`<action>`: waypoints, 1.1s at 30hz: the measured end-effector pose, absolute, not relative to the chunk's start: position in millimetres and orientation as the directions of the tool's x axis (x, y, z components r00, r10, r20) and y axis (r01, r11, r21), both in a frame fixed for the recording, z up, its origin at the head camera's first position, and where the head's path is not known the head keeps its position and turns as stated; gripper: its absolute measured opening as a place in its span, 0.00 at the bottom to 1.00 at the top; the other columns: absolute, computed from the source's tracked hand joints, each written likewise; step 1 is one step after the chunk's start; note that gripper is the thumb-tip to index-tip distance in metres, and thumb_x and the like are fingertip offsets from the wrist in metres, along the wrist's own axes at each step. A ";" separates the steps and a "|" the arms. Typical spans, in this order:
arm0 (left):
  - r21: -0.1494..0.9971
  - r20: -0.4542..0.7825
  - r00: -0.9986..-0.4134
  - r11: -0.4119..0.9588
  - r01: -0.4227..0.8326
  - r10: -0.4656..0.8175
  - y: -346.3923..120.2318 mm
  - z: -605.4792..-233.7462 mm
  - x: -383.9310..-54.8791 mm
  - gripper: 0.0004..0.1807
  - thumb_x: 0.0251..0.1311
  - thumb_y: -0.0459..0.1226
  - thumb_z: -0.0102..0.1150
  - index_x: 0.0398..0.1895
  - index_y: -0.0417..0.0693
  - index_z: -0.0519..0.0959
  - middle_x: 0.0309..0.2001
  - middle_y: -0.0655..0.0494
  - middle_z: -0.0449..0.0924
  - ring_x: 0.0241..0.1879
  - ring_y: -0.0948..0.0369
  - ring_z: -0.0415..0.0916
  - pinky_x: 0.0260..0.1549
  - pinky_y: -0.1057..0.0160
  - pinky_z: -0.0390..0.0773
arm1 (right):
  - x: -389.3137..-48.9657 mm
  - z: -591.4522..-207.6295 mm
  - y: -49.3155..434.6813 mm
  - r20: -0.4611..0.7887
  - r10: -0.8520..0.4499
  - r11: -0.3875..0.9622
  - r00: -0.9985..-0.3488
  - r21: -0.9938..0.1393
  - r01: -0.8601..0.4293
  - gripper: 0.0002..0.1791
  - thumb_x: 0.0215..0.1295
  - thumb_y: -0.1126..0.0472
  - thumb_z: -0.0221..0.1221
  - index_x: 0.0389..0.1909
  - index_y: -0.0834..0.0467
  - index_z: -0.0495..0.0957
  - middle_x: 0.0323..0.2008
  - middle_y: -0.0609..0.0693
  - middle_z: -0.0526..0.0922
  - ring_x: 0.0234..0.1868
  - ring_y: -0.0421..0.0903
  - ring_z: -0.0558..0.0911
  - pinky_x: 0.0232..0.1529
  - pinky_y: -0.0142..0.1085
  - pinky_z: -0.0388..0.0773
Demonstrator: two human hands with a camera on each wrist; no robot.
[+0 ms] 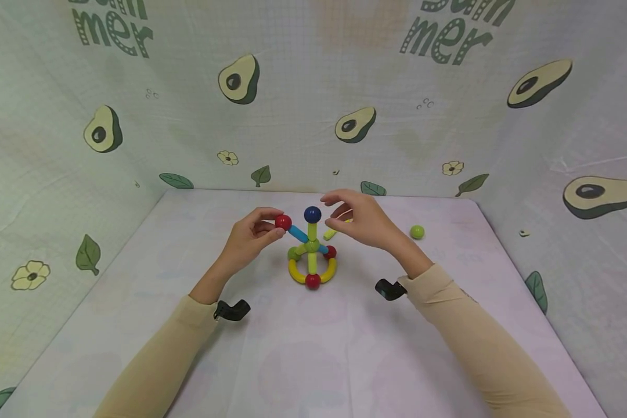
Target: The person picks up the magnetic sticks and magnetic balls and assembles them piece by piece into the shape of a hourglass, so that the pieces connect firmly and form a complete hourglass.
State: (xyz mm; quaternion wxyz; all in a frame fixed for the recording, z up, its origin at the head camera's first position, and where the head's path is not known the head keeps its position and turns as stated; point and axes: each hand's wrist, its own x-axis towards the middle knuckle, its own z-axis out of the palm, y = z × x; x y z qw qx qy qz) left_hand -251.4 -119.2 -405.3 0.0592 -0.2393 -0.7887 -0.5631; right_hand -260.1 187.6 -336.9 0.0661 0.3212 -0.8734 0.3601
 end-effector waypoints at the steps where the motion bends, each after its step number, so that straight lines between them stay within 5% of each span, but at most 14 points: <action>1: 0.860 0.363 -0.878 0.252 0.444 0.311 -119.4 -405.1 -251.2 0.22 0.71 0.41 0.69 0.66 0.54 0.79 0.59 0.55 0.83 0.48 0.58 0.85 0.52 0.66 0.86 | -262.1 -338.1 191.9 0.344 -0.506 0.546 -0.791 -0.582 -0.603 0.25 0.67 0.66 0.72 0.64 0.58 0.79 0.58 0.55 0.84 0.50 0.50 0.89 0.54 0.48 0.87; 11: 0.866 0.355 -0.884 0.250 0.433 0.303 -120.1 -405.5 -250.6 0.22 0.71 0.42 0.70 0.66 0.54 0.79 0.59 0.54 0.83 0.48 0.58 0.85 0.51 0.67 0.85 | -294.5 -374.6 244.2 0.195 -0.329 0.712 -0.924 -0.592 -0.378 0.23 0.72 0.62 0.69 0.65 0.59 0.79 0.61 0.61 0.83 0.56 0.58 0.86 0.53 0.53 0.87; 19: 0.866 0.356 -0.881 0.244 0.436 0.313 -119.9 -404.7 -250.9 0.22 0.71 0.43 0.70 0.66 0.55 0.79 0.60 0.56 0.82 0.48 0.58 0.85 0.52 0.67 0.85 | -312.3 -404.0 276.5 0.119 -0.279 0.770 -0.953 -0.565 -0.297 0.23 0.73 0.60 0.67 0.65 0.65 0.78 0.61 0.67 0.81 0.59 0.65 0.83 0.57 0.58 0.83; 25: 0.863 0.355 -0.881 0.253 0.438 0.313 -119.8 -404.3 -250.9 0.22 0.71 0.43 0.70 0.65 0.56 0.79 0.60 0.56 0.82 0.48 0.58 0.85 0.52 0.67 0.85 | -322.1 -421.0 285.2 0.055 -0.221 0.805 -0.974 -0.554 -0.214 0.27 0.75 0.52 0.66 0.66 0.65 0.77 0.61 0.66 0.81 0.59 0.64 0.83 0.58 0.58 0.82; 33: 0.865 0.353 -0.881 0.249 0.436 0.316 -119.3 -403.1 -249.5 0.22 0.70 0.42 0.70 0.65 0.55 0.79 0.60 0.55 0.82 0.48 0.58 0.85 0.52 0.66 0.85 | -327.1 -434.7 289.7 0.023 -0.198 0.828 -0.980 -0.532 -0.179 0.24 0.75 0.54 0.65 0.63 0.65 0.79 0.58 0.67 0.83 0.56 0.64 0.85 0.57 0.57 0.83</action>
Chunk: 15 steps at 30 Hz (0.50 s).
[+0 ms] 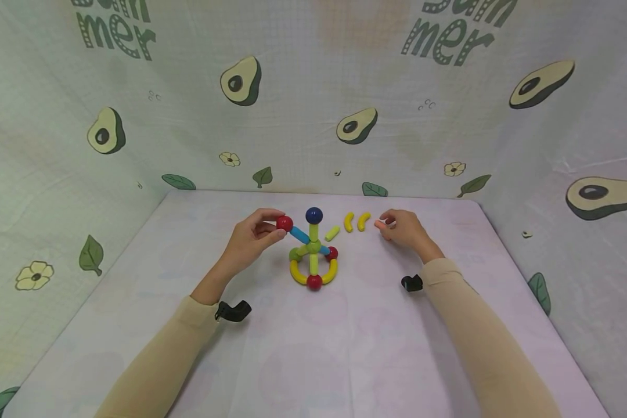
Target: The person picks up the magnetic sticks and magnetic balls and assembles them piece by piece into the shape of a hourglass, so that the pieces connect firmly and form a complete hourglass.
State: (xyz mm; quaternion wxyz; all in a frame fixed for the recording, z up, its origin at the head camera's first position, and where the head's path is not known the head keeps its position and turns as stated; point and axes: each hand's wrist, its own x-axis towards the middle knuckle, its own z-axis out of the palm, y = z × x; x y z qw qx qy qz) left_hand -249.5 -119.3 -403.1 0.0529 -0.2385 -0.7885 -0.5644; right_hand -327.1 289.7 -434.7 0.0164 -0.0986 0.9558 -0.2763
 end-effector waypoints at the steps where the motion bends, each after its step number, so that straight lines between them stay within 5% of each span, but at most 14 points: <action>1: 0.866 0.351 -0.882 0.250 0.434 0.316 -119.5 -403.2 -249.6 0.22 0.71 0.42 0.70 0.65 0.56 0.79 0.60 0.55 0.82 0.48 0.58 0.85 0.52 0.66 0.85 | -327.1 -435.2 290.0 0.022 -0.201 0.831 -0.979 -0.526 -0.183 0.24 0.75 0.55 0.65 0.63 0.66 0.79 0.57 0.68 0.83 0.55 0.64 0.85 0.56 0.58 0.82; 15: 0.862 0.351 -0.882 0.259 0.435 0.314 -119.2 -404.6 -250.5 0.22 0.70 0.42 0.70 0.65 0.56 0.79 0.60 0.56 0.82 0.49 0.58 0.85 0.53 0.65 0.86 | -327.2 -427.8 289.4 -0.111 -0.226 0.880 -0.968 -0.449 -0.155 0.23 0.71 0.58 0.66 0.62 0.66 0.82 0.49 0.64 0.84 0.45 0.57 0.79 0.48 0.50 0.80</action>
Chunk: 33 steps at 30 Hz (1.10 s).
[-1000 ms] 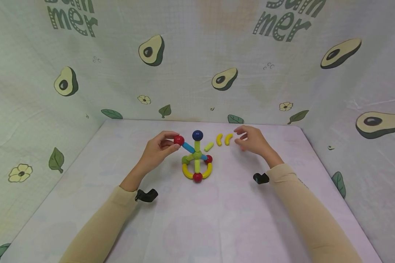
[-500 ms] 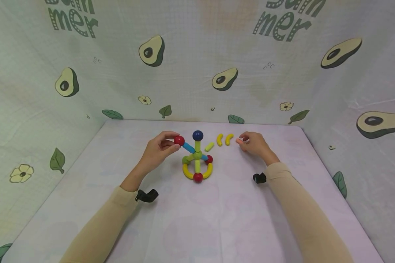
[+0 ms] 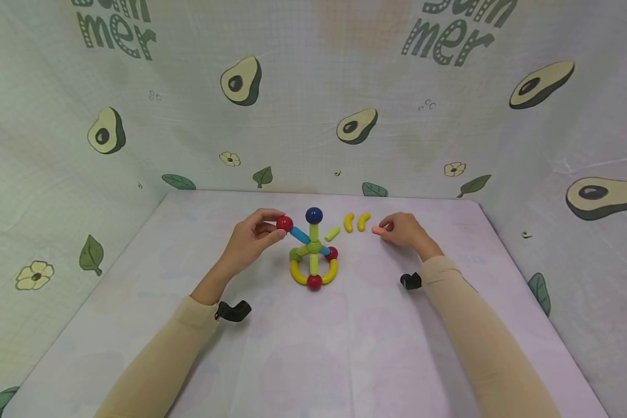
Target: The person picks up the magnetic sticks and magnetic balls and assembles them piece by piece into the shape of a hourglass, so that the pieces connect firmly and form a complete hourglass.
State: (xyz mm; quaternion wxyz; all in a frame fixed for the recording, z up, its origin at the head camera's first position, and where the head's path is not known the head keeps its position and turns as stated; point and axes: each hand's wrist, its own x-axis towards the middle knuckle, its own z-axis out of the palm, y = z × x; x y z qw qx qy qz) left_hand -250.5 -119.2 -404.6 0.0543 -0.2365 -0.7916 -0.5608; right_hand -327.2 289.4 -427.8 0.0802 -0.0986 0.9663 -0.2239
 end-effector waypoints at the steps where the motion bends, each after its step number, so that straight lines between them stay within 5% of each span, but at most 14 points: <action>1: 0.862 0.350 -0.883 0.260 0.435 0.313 -119.4 -404.4 -250.4 0.22 0.70 0.42 0.70 0.65 0.56 0.79 0.60 0.56 0.82 0.49 0.58 0.85 0.53 0.65 0.86 | -326.9 -427.0 289.1 -0.115 -0.230 0.882 -0.966 -0.444 -0.157 0.22 0.72 0.57 0.66 0.61 0.66 0.82 0.48 0.64 0.85 0.45 0.56 0.79 0.48 0.50 0.80; 11: 0.862 0.348 -0.884 0.263 0.432 0.313 -118.6 -403.5 -250.4 0.22 0.70 0.43 0.70 0.65 0.56 0.79 0.60 0.56 0.82 0.48 0.58 0.85 0.52 0.66 0.85 | -318.4 -407.7 280.9 -0.021 -0.240 0.842 -0.971 -0.502 -0.197 0.19 0.73 0.60 0.65 0.60 0.63 0.83 0.46 0.62 0.87 0.43 0.55 0.82 0.38 0.40 0.80; 22: 0.859 0.360 -0.881 0.259 0.441 0.307 -120.1 -404.0 -250.2 0.22 0.71 0.42 0.70 0.65 0.55 0.79 0.59 0.56 0.83 0.48 0.58 0.85 0.52 0.66 0.85 | -301.7 -351.0 229.8 0.112 -0.255 0.740 -0.960 -0.617 -0.269 0.31 0.70 0.32 0.63 0.58 0.53 0.85 0.49 0.54 0.87 0.43 0.52 0.89 0.42 0.43 0.84; 33: 0.860 0.361 -0.878 0.253 0.444 0.314 -119.3 -404.0 -250.5 0.22 0.71 0.42 0.70 0.65 0.54 0.79 0.59 0.55 0.82 0.48 0.58 0.85 0.52 0.67 0.85 | -288.2 -304.0 177.8 0.231 -0.326 0.646 -0.917 -0.653 -0.395 0.23 0.72 0.41 0.67 0.57 0.52 0.85 0.45 0.49 0.87 0.41 0.46 0.89 0.39 0.40 0.84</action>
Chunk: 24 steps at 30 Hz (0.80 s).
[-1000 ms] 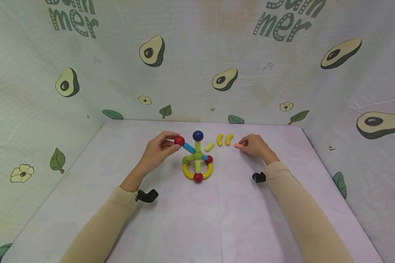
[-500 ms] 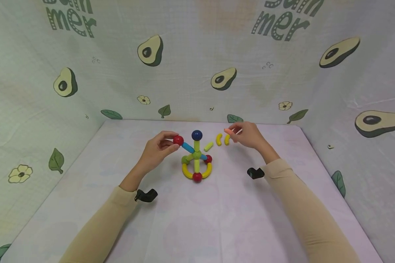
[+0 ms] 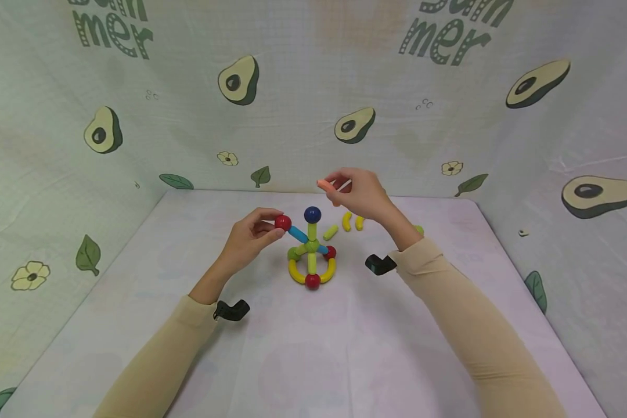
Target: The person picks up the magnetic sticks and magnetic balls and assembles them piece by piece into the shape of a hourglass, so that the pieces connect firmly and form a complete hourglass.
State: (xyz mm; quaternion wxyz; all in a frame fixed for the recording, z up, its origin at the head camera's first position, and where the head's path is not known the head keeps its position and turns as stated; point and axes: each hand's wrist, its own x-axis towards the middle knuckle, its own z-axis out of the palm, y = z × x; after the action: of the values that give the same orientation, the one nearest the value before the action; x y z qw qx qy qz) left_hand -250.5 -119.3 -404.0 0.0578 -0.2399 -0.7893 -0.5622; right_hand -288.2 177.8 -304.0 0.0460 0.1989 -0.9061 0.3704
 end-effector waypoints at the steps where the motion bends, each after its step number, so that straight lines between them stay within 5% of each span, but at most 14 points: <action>1: 0.860 0.362 -0.878 0.252 0.445 0.314 -119.1 -404.1 -250.7 0.22 0.71 0.42 0.70 0.65 0.54 0.79 0.59 0.55 0.82 0.48 0.58 0.85 0.52 0.67 0.85 | -287.7 -301.4 174.2 0.234 -0.326 0.638 -0.916 -0.660 -0.396 0.23 0.72 0.41 0.67 0.57 0.52 0.85 0.45 0.49 0.87 0.41 0.46 0.89 0.40 0.40 0.84; 24: 0.864 0.349 -0.885 0.258 0.431 0.309 -117.7 -404.5 -251.7 0.22 0.71 0.43 0.69 0.66 0.54 0.78 0.58 0.57 0.83 0.51 0.58 0.85 0.52 0.66 0.85 | -282.4 -299.9 140.9 0.295 -0.383 0.545 -0.875 -0.693 -0.472 0.19 0.69 0.54 0.73 0.57 0.52 0.85 0.48 0.49 0.87 0.44 0.49 0.88 0.43 0.43 0.88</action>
State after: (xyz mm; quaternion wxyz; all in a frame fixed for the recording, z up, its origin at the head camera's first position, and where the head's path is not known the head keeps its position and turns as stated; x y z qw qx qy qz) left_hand -251.7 -117.7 -404.5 0.0546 -0.2337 -0.7913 -0.5624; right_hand -282.4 140.9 -299.9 0.0542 0.2438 -0.8773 0.4099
